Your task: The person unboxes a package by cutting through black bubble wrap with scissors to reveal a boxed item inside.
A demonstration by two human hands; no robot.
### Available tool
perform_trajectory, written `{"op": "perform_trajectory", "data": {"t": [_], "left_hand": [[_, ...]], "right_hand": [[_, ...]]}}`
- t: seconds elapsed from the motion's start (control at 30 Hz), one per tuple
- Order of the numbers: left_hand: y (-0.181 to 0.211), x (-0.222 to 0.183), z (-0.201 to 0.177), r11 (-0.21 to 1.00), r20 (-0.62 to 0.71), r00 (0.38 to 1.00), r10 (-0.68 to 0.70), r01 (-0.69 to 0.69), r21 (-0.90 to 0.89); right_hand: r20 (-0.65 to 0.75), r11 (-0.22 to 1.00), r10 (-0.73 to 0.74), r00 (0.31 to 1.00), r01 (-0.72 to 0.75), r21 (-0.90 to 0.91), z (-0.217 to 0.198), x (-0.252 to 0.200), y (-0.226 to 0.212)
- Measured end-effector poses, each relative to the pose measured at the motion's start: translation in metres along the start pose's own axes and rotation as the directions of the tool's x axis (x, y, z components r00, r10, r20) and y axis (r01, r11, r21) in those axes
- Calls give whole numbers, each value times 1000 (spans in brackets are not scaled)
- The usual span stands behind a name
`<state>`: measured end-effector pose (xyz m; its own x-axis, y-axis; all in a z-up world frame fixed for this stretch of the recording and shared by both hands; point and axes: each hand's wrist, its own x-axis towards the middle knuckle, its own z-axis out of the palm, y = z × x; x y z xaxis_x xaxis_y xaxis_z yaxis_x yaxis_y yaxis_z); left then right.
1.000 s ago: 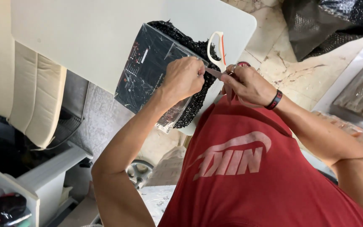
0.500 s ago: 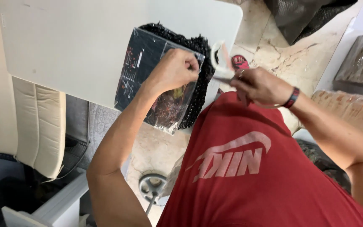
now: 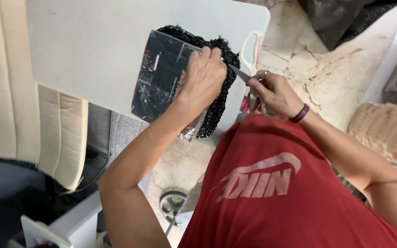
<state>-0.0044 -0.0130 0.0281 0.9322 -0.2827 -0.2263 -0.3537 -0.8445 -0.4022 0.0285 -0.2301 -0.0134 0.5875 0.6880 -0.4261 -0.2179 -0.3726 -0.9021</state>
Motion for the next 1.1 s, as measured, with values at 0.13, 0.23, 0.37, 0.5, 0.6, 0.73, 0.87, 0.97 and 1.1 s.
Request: {"op": "perform_trajectory", "data": {"t": [0.13,0.23,0.37,0.5,0.6,0.73,0.87,0.97,1.1], "left_hand": [[29,6,11,988,-143,980,-141,129,-89],[31,11,29,927,98,973,-209,229,-297],[28,16,20,793,335,917,-217,366,-487],[21,9,31,809,416,883,-219,402,-428],[6,-1,23,713,483,851,-206,469,-521],[-16,-16,42,405,467,845,-260,535,-742],[-41,-9,23,539,343,884,-318,466,-701],[-50,-3,-2,870,119,933,-340,360,-336],[-71,7,13,802,147,961,-235,277,-528]], "right_hand": [[-173,844,-151,973,218,491,23,33,38],[-261,714,-173,950,303,631,38,80,76],[-417,692,-165,894,406,597,73,109,77],[-506,741,-138,851,428,517,96,128,79],[-444,656,-145,884,422,626,95,123,55],[-435,669,-179,883,433,604,92,148,40],[-325,703,-235,916,391,594,78,173,8],[-244,732,-242,939,342,589,62,205,-4],[-162,854,-260,952,305,422,35,194,-8]]}}
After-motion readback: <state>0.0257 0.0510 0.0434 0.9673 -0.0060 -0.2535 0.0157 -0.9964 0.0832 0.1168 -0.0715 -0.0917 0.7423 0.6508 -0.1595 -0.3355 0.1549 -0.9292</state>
